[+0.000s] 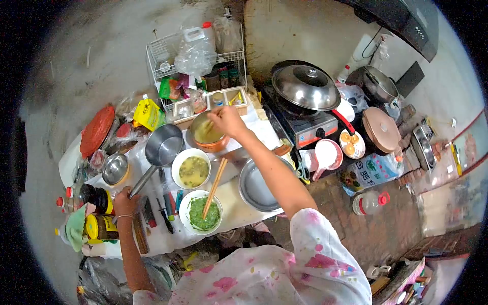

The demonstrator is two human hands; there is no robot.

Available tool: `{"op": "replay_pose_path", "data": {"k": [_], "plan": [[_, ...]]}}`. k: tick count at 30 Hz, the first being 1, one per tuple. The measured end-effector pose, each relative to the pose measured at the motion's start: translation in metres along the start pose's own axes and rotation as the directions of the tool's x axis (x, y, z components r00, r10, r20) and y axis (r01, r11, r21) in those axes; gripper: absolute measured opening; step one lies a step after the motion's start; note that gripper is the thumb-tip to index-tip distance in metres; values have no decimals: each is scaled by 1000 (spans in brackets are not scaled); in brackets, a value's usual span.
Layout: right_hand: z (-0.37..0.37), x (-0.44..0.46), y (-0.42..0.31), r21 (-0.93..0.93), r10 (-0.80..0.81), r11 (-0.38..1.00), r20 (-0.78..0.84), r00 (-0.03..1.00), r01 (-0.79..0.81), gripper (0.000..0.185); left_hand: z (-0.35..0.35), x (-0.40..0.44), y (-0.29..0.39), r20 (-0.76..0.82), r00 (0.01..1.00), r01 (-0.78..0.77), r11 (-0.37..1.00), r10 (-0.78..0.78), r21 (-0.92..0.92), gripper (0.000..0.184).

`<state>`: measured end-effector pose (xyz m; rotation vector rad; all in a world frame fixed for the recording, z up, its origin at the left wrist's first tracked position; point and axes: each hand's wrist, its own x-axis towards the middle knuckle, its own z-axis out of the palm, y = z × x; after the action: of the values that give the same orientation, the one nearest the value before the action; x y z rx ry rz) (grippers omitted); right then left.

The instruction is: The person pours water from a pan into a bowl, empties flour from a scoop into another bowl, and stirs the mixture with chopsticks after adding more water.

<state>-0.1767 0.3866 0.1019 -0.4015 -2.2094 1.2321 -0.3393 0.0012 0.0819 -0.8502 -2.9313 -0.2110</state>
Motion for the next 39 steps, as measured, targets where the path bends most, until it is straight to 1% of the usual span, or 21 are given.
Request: {"op": "replay_pose_path", "data": {"k": [1,2,3,4,6,7,8,9,10,12,14,16,19,22,26,28,30,31,34,35,39], "plan": [[-5,-2,4,139,90,987,-69,994,-80,25,0,-2,-3,-2,1000,-2,1000,2,3,38],[-12,-5,5,280,189,948,-122,974,-148,26,-2,-6,-4,-99,992,-84,996,83,-3,36],[-22,-10,4,394,212,908,-136,968,-143,24,-3,-9,-4,-193,968,-166,986,163,0,35],[-31,-16,3,396,211,907,-134,968,-143,24,-2,-11,-4,-193,968,-164,987,161,2,35],[-47,-31,-2,547,286,820,-142,948,-166,22,-4,-13,-3,-291,951,-169,960,100,-222,33],[-51,-35,2,582,295,801,-174,940,-144,22,-4,-15,0,-290,952,-169,961,101,-218,33],[-55,-37,7,585,295,798,-171,940,-144,22,-7,-19,7,-320,946,-156,948,62,-278,31],[-59,-38,11,648,353,746,-190,916,-153,22,-10,-23,14,-347,938,-144,931,19,-336,30],[-61,-41,16,707,413,689,-204,888,-158,22,-13,-27,23,-347,938,-141,933,18,-331,30],[-65,-47,29,732,449,659,-199,871,-172,22,-22,-37,51,-463,886,-195,874,-38,-446,24],[-69,-55,40,834,519,528,-168,838,-161,23,-31,-46,74,-441,896,-188,852,-55,-489,22],[-71,-61,42,846,530,509,-161,833,-161,23,-38,-58,100,-420,904,-175,827,-79,-533,20],[-76,-61,46,830,504,532,-151,850,-169,23,-48,-79,147,-477,870,-247,726,-125,-641,18],[-77,-60,50,794,463,572,-102,880,-208,24,-56,-98,178,-430,888,-202,701,-164,-684,18],[-91,-73,48,891,477,415,-41,878,-183,22,-56,-124,213,-381,913,-207,641,-144,-739,19],[-108,-91,50,897,508,387,-14,861,-214,23,-57,-134,223,-394,912,-236,640,-115,-732,19],[-133,-120,53,941,522,291,-6,853,-171,23,-60,-146,227,-326,936,-164,654,-132,-739,20],[-146,-138,54,918,517,353,-32,855,-179,21,-57,-147,229,-415,905,-253,664,-95,-703,20],[-175,-194,38,833,464,519,-85,882,-193,22,-52,-155,224,-327,935,-189,583,-140,-790,20],[-177,-210,32,772,493,595,-133,860,-222,25,-53,-157,229,-306,939,-158,597,-155,-786,20],[-164,-251,0,747,551,634,-255,794,-200,23,-35,-158,244,-294,950,-217,458,-104,-862,22]]}}
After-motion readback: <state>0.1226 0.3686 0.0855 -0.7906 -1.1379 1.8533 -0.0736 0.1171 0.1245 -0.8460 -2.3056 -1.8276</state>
